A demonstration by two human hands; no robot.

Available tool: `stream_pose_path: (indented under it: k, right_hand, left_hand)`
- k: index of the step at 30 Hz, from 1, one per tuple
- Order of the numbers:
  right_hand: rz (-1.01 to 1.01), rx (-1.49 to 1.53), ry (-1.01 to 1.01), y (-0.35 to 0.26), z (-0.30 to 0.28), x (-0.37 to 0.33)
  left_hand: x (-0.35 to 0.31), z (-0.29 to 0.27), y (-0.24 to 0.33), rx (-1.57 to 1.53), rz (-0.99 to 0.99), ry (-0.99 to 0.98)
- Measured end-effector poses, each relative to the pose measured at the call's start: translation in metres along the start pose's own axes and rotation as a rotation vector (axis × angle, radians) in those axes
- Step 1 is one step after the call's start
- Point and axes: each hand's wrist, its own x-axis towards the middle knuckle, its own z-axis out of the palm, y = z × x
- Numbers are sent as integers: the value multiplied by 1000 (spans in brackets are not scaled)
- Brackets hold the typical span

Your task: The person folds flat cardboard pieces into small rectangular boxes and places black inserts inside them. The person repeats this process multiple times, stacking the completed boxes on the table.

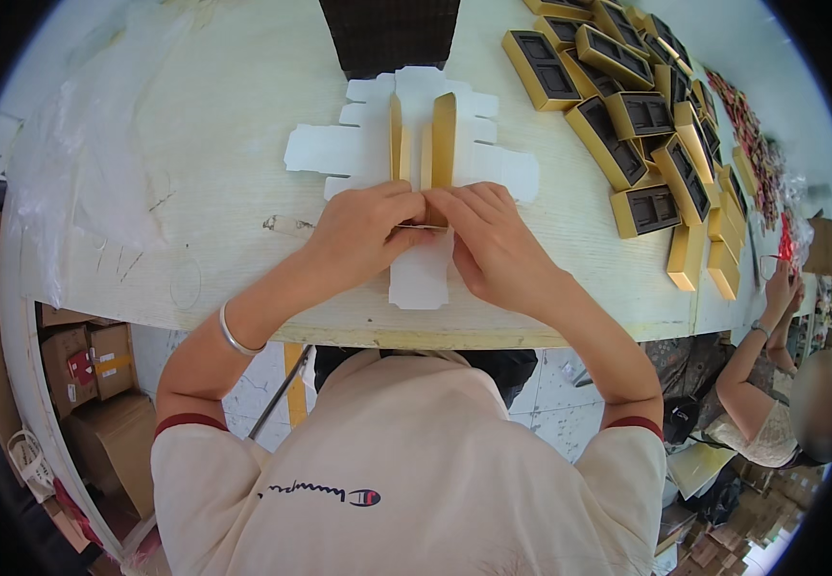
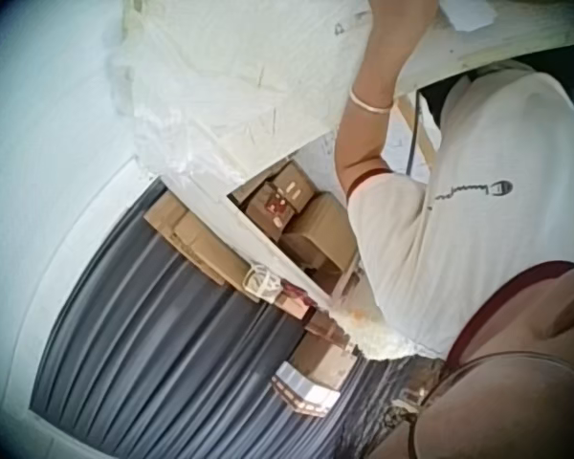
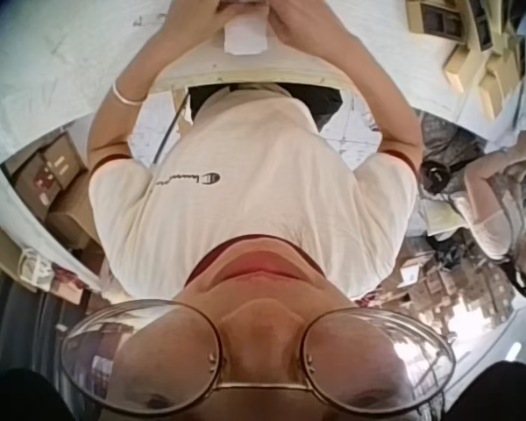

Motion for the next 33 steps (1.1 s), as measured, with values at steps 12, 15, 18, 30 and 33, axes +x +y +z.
stream_pose_path:
  k: [12, 15, 18, 30, 33]
  right_hand:
    - [-160, -390, -94, -5, -28, -22]
    - [-161, -396, -66, -8, -11, -36]
    - [-194, -440, 29, 0, 4, -37]
    - [144, 204, 249, 20, 14, -8]
    - [95, 11, 334, 14, 1, -11]
  left_hand:
    - [-3, 6, 3, 87, 49, 78]
    - [-4, 11, -2, 66, 65, 88]
    - [-2, 7, -3, -25, 25, 6]
    - [2, -5, 9, -295, -136, -32]
    - [0, -4, 9, -242, -99, -42]
